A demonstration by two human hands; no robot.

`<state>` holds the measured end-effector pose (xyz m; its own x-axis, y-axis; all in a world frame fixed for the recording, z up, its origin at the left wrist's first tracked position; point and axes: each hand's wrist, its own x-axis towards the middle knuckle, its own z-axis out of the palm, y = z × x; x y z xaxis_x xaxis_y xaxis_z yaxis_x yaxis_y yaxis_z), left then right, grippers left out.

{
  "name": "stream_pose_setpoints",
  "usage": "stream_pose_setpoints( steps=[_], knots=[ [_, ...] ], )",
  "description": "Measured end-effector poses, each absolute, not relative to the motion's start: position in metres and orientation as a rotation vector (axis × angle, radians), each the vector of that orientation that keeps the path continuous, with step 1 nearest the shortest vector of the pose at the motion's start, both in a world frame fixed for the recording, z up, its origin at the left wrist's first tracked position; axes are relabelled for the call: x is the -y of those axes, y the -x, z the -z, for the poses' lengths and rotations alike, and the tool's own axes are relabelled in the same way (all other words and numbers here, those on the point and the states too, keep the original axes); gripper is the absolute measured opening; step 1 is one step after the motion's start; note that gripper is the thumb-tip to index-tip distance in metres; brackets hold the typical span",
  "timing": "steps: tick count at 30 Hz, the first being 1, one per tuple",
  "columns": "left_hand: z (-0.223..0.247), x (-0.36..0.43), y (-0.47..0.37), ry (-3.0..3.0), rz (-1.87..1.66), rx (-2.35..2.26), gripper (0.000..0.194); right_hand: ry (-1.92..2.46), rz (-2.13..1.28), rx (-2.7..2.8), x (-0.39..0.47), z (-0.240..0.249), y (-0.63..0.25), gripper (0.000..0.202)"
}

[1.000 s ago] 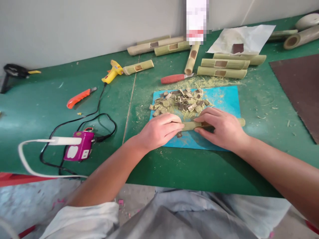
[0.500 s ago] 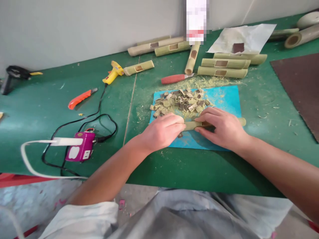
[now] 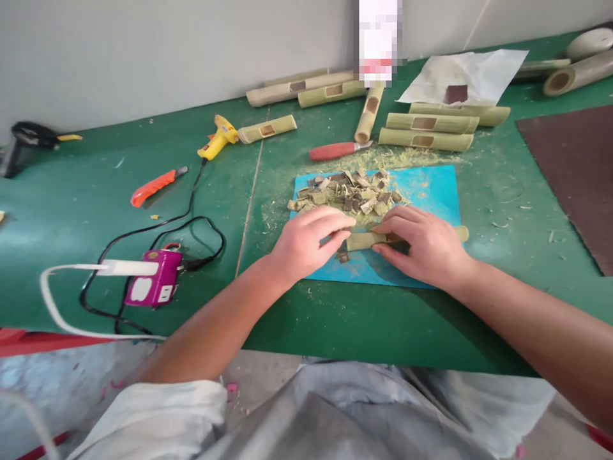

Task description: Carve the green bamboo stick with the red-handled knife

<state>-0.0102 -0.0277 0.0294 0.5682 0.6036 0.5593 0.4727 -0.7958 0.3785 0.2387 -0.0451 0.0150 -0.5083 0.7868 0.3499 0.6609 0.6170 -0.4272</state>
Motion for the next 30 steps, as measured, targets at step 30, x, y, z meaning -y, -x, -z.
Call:
stream_pose_setpoints(
  steps=[30],
  knots=[
    [-0.031,0.03,0.02,-2.529,-0.78,-0.807,0.008,1.181,-0.36,2.329,0.046,-0.016,-0.24,0.018]
  ],
)
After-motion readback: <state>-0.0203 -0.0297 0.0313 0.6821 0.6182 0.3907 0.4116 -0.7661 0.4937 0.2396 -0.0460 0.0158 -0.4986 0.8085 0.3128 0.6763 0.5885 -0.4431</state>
